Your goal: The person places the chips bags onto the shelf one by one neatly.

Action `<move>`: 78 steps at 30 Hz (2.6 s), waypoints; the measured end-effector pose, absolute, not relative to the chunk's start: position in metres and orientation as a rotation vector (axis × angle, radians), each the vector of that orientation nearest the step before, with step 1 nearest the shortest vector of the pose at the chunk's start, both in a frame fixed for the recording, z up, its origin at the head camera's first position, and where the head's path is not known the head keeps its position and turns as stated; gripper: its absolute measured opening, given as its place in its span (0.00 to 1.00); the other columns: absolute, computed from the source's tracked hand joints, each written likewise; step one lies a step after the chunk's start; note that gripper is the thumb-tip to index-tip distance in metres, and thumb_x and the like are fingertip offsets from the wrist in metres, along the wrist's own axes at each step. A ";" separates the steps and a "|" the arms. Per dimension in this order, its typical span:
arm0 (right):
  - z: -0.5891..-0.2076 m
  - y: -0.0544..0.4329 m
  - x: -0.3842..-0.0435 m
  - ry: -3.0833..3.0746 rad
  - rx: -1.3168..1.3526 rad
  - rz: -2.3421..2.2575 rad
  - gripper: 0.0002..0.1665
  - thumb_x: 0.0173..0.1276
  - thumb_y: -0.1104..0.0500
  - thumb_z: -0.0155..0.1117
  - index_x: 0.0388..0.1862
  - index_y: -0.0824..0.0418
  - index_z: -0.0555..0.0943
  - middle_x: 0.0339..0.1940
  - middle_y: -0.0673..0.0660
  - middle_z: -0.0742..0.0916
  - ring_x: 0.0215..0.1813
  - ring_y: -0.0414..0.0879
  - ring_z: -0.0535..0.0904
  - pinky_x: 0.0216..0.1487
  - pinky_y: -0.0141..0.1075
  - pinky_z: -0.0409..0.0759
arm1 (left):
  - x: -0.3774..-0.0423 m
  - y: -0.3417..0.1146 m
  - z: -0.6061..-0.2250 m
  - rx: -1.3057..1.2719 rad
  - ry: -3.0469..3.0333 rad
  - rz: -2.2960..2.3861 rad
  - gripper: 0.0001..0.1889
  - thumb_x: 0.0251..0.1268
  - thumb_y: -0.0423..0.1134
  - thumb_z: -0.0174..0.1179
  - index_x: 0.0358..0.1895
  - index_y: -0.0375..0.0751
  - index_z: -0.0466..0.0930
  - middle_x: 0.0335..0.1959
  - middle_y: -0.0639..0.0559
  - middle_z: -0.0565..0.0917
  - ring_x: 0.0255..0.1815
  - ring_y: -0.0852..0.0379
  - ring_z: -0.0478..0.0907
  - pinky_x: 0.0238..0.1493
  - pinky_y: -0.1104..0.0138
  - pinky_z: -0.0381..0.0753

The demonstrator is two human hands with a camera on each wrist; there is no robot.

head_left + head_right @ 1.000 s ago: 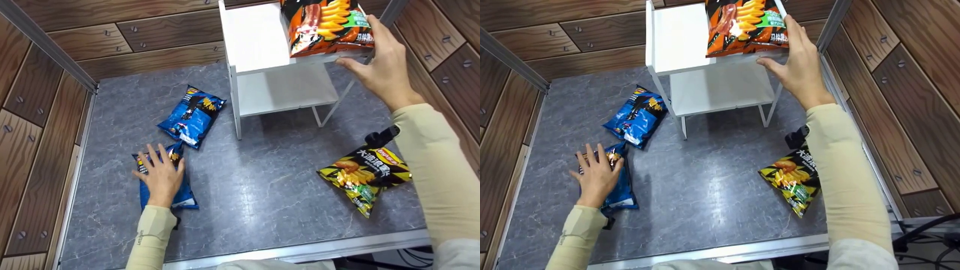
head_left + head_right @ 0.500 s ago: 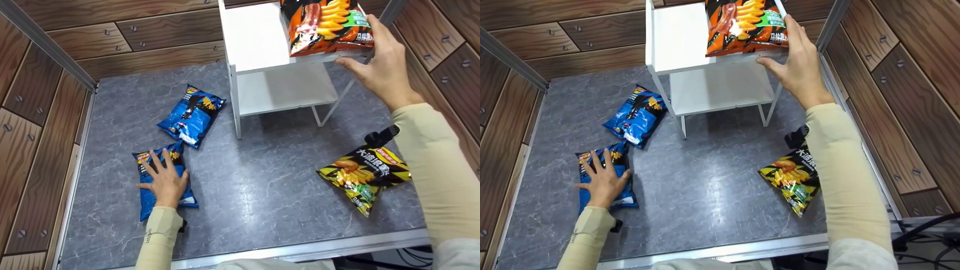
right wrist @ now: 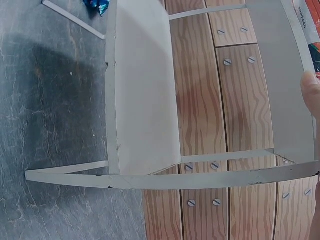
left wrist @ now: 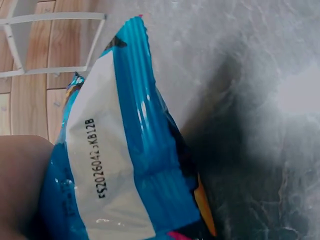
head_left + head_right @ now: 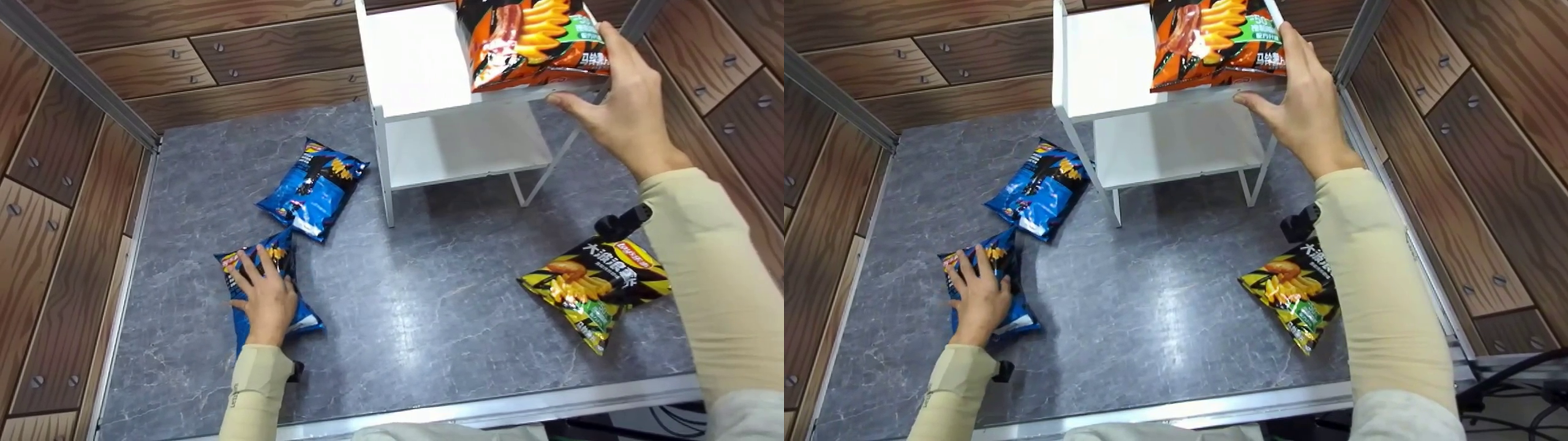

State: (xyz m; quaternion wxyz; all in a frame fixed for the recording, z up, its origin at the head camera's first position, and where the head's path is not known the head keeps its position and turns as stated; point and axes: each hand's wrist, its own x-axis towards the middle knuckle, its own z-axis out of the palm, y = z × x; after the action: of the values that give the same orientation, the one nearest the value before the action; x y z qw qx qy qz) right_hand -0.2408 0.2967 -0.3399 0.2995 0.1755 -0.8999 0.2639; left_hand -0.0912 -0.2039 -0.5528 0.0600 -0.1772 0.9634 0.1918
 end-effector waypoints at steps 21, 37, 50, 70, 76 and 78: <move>-0.338 0.295 -0.239 -2.385 0.462 0.735 0.53 0.55 0.50 0.79 0.76 0.60 0.64 0.73 0.61 0.73 0.72 0.56 0.70 0.76 0.44 0.65 | -0.095 -0.209 -0.497 -0.508 2.759 1.470 0.36 0.80 0.40 0.42 0.81 0.55 0.33 0.83 0.48 0.33 0.83 0.45 0.32 0.80 0.44 0.41; -0.341 0.298 -0.238 -2.391 0.505 0.673 0.53 0.58 0.49 0.77 0.76 0.65 0.62 0.74 0.66 0.72 0.73 0.60 0.68 0.76 0.47 0.64 | -0.117 -0.169 -0.506 -0.474 2.357 1.964 0.34 0.78 0.46 0.47 0.80 0.67 0.42 0.82 0.60 0.45 0.83 0.55 0.41 0.82 0.52 0.43; -0.339 0.296 -0.240 -2.368 0.536 0.633 0.52 0.59 0.46 0.75 0.76 0.65 0.63 0.71 0.66 0.74 0.71 0.63 0.70 0.80 0.44 0.58 | -0.124 -0.145 -0.520 -0.484 2.169 2.094 0.35 0.77 0.48 0.48 0.80 0.66 0.42 0.83 0.63 0.41 0.83 0.56 0.35 0.82 0.49 0.38; -0.339 0.298 -0.241 -2.363 0.538 0.633 0.50 0.59 0.49 0.76 0.76 0.63 0.64 0.72 0.65 0.74 0.72 0.59 0.70 0.81 0.40 0.54 | -0.127 -0.145 -0.563 -0.596 1.901 2.239 0.40 0.74 0.48 0.54 0.81 0.59 0.42 0.83 0.51 0.45 0.82 0.51 0.45 0.81 0.54 0.47; -0.338 0.296 -0.240 -2.374 0.534 0.636 0.51 0.59 0.49 0.76 0.76 0.64 0.63 0.71 0.67 0.74 0.72 0.62 0.70 0.81 0.41 0.54 | -0.127 -0.165 -0.563 -0.574 2.066 1.992 0.41 0.72 0.53 0.56 0.81 0.55 0.44 0.82 0.49 0.50 0.82 0.49 0.47 0.81 0.52 0.47; -0.338 0.296 -0.240 -2.379 0.529 0.634 0.52 0.59 0.48 0.75 0.76 0.65 0.63 0.72 0.67 0.73 0.72 0.62 0.70 0.81 0.41 0.55 | -0.126 -0.172 -0.562 -0.554 2.115 1.925 0.40 0.72 0.51 0.56 0.80 0.49 0.47 0.81 0.44 0.53 0.81 0.47 0.50 0.80 0.52 0.50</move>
State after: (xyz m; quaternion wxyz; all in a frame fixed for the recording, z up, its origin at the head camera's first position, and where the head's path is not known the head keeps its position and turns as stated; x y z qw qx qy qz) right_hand -0.2400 0.2958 -0.3376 0.3065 0.1998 -0.8993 0.2395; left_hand -0.1258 -0.1721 -0.5617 0.1141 -0.1890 0.7213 0.6565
